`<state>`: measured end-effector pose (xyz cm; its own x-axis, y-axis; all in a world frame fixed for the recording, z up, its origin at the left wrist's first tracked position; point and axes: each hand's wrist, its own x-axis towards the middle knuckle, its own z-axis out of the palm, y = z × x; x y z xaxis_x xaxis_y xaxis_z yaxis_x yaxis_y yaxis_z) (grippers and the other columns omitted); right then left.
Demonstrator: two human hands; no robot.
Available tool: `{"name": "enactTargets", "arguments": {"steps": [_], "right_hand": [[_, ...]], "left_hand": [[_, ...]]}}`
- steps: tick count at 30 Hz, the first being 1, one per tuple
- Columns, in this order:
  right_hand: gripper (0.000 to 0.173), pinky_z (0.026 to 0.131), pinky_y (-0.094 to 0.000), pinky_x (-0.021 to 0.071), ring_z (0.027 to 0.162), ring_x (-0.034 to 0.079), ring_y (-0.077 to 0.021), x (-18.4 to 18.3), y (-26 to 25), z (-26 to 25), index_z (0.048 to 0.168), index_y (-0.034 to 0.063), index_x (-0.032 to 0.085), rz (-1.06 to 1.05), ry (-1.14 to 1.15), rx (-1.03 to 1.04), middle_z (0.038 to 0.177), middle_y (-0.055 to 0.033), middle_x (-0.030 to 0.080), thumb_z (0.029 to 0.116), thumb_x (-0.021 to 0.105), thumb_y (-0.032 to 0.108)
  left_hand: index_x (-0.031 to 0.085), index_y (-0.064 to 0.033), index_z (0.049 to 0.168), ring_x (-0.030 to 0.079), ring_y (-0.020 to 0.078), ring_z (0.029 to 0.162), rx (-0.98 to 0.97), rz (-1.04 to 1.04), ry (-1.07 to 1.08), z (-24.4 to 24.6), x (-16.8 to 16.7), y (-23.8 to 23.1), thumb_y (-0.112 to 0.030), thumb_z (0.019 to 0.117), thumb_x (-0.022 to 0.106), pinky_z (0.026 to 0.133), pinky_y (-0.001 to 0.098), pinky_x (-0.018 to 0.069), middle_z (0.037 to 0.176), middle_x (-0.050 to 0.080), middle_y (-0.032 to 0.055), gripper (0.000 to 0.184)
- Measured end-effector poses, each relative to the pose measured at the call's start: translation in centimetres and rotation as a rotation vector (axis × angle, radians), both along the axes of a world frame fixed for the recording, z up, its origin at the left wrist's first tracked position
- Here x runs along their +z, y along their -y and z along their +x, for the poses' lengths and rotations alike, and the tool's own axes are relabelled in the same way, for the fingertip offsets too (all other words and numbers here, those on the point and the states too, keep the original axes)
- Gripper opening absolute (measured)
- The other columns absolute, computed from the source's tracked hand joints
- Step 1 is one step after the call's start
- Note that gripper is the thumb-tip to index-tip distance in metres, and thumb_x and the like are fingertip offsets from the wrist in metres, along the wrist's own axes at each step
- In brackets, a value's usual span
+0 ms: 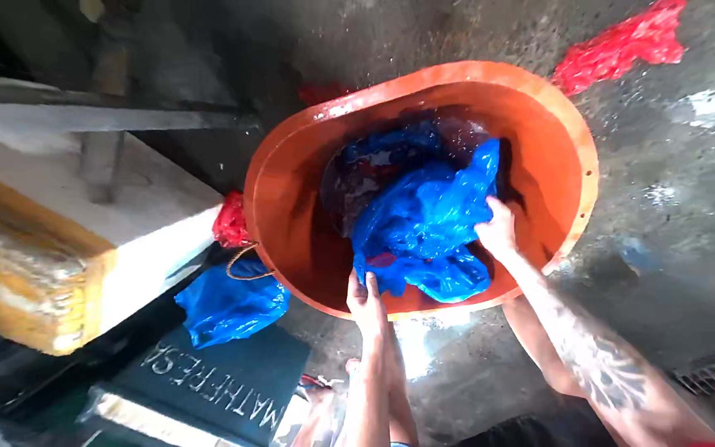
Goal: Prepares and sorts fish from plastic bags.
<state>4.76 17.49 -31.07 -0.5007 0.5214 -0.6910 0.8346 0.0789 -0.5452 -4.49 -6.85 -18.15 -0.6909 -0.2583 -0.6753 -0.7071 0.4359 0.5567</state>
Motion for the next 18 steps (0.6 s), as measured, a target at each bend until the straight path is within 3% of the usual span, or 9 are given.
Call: {"name": "enactTargets", "arguments": {"steps": [3, 6, 8, 10, 12, 15, 18], "right_hand": [[0.047, 0.095, -0.0607, 0.0543, 0.113, 0.066, -0.0398, 5.9, 3.4, -0.6, 0.122, -0.0036, 0.068, 0.03, -0.049, 0.145, 0.12, -0.0246, 0.067, 0.0755, 0.074, -0.006], [0.039, 0.091, -0.0542, 0.0577, 0.108, 0.066, -0.0362, 9.6, 8.4, -3.3, 0.112, 0.0047, 0.073, -0.082, -0.049, 0.355, 0.116, -0.0207, 0.067, 0.0744, 0.076, -0.003], [0.041, 0.096, -0.054, 0.0556, 0.116, 0.063, -0.0395, 10.3, 12.0, -4.8, 0.12, 0.0089, 0.072, -0.189, -0.07, 0.552, 0.124, -0.0239, 0.063, 0.081, 0.071, -0.003], [0.042, 0.101, -0.0543, 0.052, 0.125, 0.056, -0.0437, 9.6, 15.3, -6.3, 0.132, 0.0098, 0.067, -0.299, -0.057, 0.76, 0.135, -0.0275, 0.056, 0.0916, 0.062, -0.002], [0.033, 0.104, -0.0544, 0.0505, 0.129, 0.054, -0.0452, 7.7, 18.6, -7.5, 0.131, 0.0047, 0.066, -0.384, -0.022, 0.809, 0.14, -0.0286, 0.053, 0.0996, 0.057, 0.004], [0.032, 0.104, -0.0601, 0.0485, 0.125, 0.059, -0.0457, 5.0, 21.9, -10.0, 0.129, -0.0059, 0.063, -0.516, 0.167, 0.677, 0.134, -0.0295, 0.06, 0.1011, 0.058, 0.009], [0.038, 0.111, -0.0549, 0.0434, 0.129, 0.057, -0.0396, 2.6, 24.5, -11.4, 0.13, -0.006, 0.063, -0.549, 0.231, 0.492, 0.133, -0.027, 0.063, 0.1058, 0.055, 0.022]], "left_hand": [[0.058, 0.0041, 0.137, 0.072, 0.012, 0.092, -0.155, 0.029, -0.012, -0.2, 0.5, -0.9, -0.009, 0.1072, 0.051, 0.082, 0.0307, 0.0611, 0.11, 0.072, 0.0134, 0.033], [0.06, 0.0024, 0.138, 0.07, 0.0175, 0.094, -0.264, 0.031, 0.021, -0.5, 0.3, 0.0, -0.014, 0.1079, 0.05, 0.084, 0.0356, 0.0607, 0.112, 0.069, 0.0167, 0.035], [0.06, 0.0026, 0.138, 0.07, 0.019, 0.095, -0.3, 0.029, 0.035, -0.9, 0.6, 0.8, -0.016, 0.1089, 0.049, 0.084, 0.037, 0.0608, 0.114, 0.069, 0.018, 0.036], [0.065, 0.0039, 0.131, 0.069, 0.0173, 0.095, -0.391, -0.013, 0.009, -1.0, 0.9, 2.1, -0.015, 0.1078, 0.049, 0.087, 0.0346, 0.0579, 0.11, 0.069, 0.0171, 0.034], [0.068, 0.0053, 0.126, 0.069, 0.0174, 0.097, -0.46, -0.037, -0.012, -1.0, 1.3, 3.9, -0.014, 0.107, 0.05, 0.09, 0.0348, 0.0566, 0.108, 0.072, 0.0176, 0.033], [0.068, 0.0046, 0.125, 0.071, 0.0145, 0.098, -0.451, -0.005, 0.025, -0.8, 1.9, 6.7, -0.014, 0.1066, 0.05, 0.092, 0.0327, 0.058, 0.11, 0.072, 0.0159, 0.032], [0.068, 0.0045, 0.124, 0.07, 0.0137, 0.099, -0.387, 0.011, 0.044, 0.1, 1.9, 9.6, -0.012, 0.1065, 0.049, 0.092, 0.0313, 0.0578, 0.11, 0.072, 0.0155, 0.031]]}}
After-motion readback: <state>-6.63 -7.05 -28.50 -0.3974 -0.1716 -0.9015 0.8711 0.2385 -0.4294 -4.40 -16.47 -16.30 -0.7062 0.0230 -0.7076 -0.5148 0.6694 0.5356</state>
